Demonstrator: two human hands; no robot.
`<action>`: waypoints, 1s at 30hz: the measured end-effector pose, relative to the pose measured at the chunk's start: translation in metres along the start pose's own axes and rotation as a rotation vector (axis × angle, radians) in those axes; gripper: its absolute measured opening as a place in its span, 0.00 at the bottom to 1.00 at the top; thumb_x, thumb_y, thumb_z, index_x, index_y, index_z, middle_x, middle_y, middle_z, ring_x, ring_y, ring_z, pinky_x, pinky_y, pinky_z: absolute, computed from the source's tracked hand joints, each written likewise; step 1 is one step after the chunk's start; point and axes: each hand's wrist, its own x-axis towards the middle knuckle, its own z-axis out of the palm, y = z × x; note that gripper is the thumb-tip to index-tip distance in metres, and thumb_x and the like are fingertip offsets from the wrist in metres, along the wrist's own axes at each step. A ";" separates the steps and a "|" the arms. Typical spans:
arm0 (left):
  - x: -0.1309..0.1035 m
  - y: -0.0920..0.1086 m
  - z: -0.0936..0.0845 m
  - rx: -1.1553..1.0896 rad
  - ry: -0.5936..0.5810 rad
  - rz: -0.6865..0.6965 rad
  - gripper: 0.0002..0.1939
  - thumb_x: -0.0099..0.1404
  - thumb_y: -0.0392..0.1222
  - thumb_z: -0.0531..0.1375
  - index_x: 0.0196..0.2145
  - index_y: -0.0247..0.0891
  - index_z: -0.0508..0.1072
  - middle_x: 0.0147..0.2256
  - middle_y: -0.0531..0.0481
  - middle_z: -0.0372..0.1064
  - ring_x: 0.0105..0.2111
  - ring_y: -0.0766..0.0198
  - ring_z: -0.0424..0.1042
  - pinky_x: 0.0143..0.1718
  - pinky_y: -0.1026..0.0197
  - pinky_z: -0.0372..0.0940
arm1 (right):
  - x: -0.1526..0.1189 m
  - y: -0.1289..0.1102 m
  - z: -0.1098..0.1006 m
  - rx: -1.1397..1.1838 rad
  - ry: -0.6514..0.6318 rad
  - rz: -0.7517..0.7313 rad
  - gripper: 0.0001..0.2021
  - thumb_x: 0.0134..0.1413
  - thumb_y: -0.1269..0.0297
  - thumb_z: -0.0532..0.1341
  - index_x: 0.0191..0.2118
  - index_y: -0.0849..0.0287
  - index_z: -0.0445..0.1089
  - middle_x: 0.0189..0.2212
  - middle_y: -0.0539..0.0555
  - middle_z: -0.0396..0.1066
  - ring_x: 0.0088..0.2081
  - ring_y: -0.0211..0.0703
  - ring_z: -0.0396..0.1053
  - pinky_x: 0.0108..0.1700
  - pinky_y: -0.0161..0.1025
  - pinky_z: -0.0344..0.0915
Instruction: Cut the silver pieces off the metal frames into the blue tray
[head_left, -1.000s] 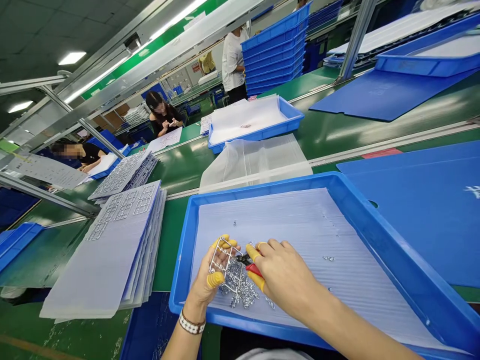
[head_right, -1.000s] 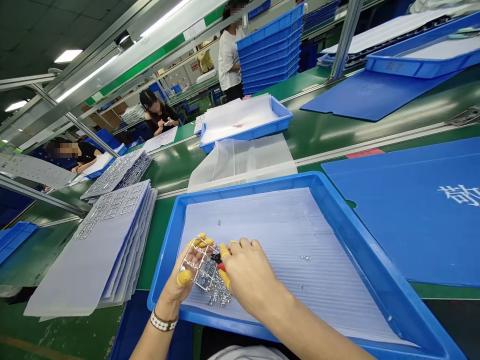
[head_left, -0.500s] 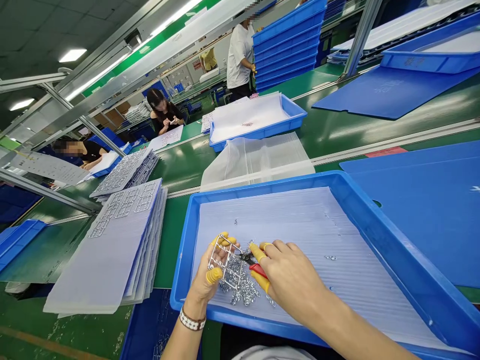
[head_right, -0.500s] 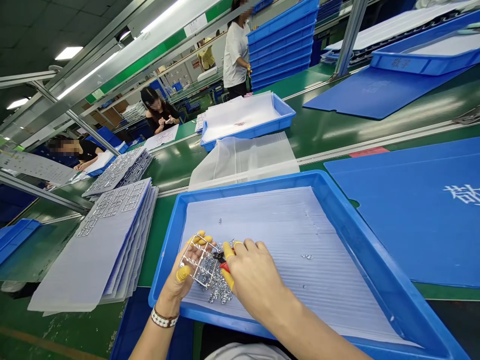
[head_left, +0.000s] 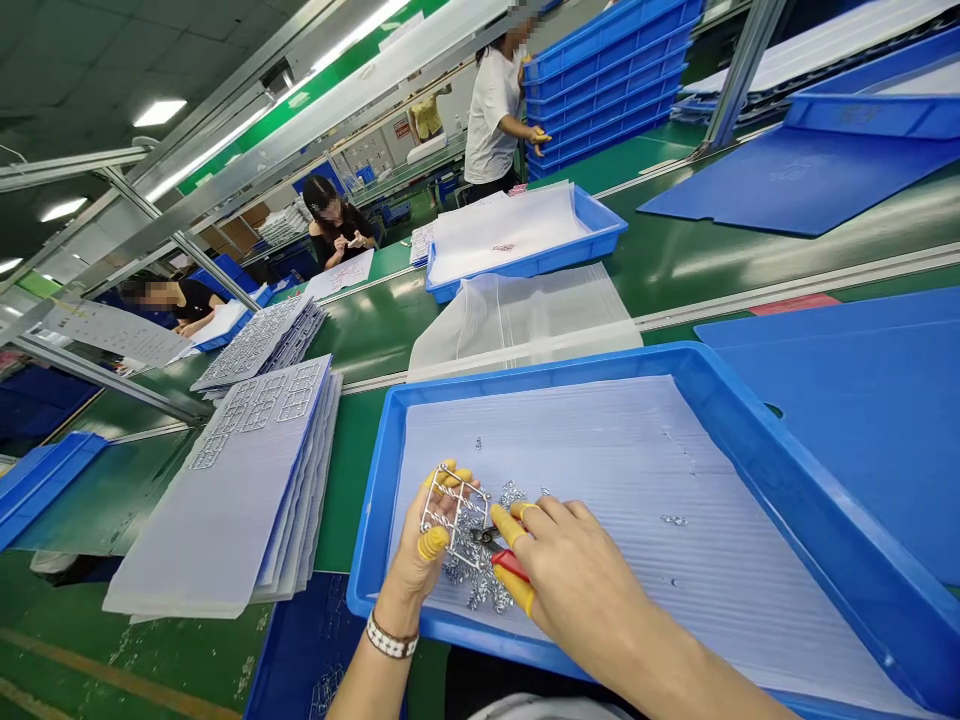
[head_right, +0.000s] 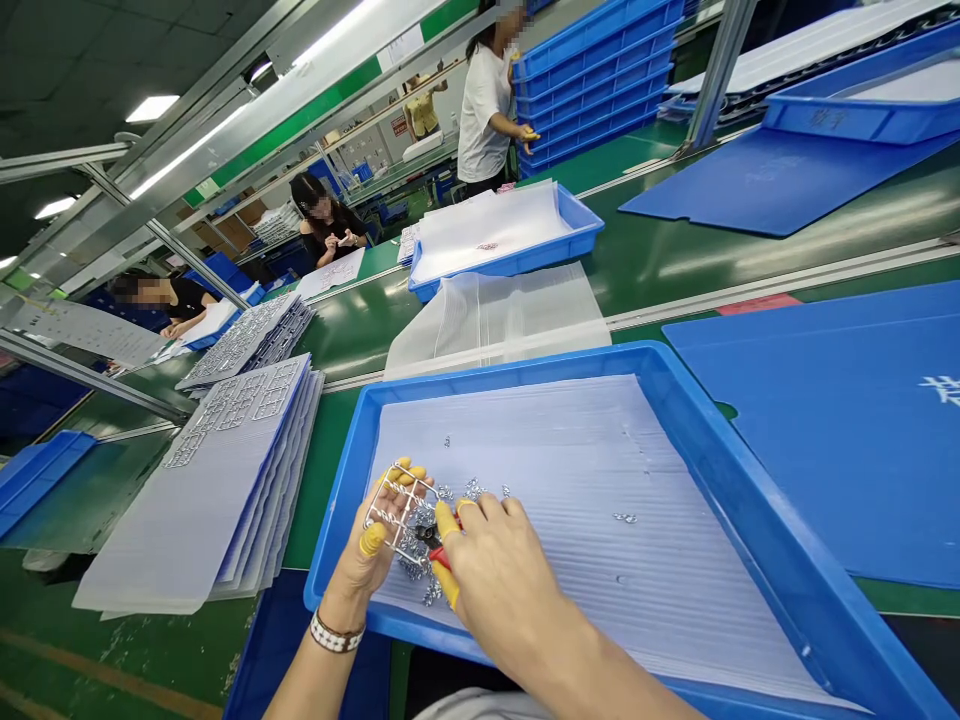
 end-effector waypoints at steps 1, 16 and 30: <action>0.000 0.000 0.000 0.002 0.002 -0.001 0.46 0.46 0.63 0.68 0.58 0.40 0.64 0.57 0.37 0.64 0.57 0.42 0.63 0.63 0.43 0.49 | 0.000 0.000 0.000 -0.001 -0.002 0.002 0.12 0.51 0.62 0.65 0.42 0.59 0.73 0.32 0.56 0.74 0.35 0.51 0.69 0.35 0.45 0.58; 0.001 -0.006 -0.003 0.044 0.026 0.023 0.47 0.44 0.63 0.69 0.58 0.40 0.63 0.57 0.38 0.63 0.57 0.40 0.62 0.62 0.42 0.51 | 0.004 0.001 -0.007 -0.002 -0.114 0.019 0.13 0.54 0.61 0.63 0.45 0.59 0.73 0.32 0.55 0.74 0.36 0.52 0.69 0.36 0.46 0.58; 0.002 -0.008 -0.007 0.074 0.045 0.028 0.46 0.46 0.62 0.68 0.58 0.39 0.63 0.57 0.37 0.63 0.58 0.41 0.61 0.62 0.44 0.51 | 0.004 0.001 -0.003 -0.030 -0.083 -0.012 0.11 0.53 0.66 0.63 0.43 0.61 0.73 0.29 0.55 0.73 0.32 0.50 0.69 0.33 0.44 0.60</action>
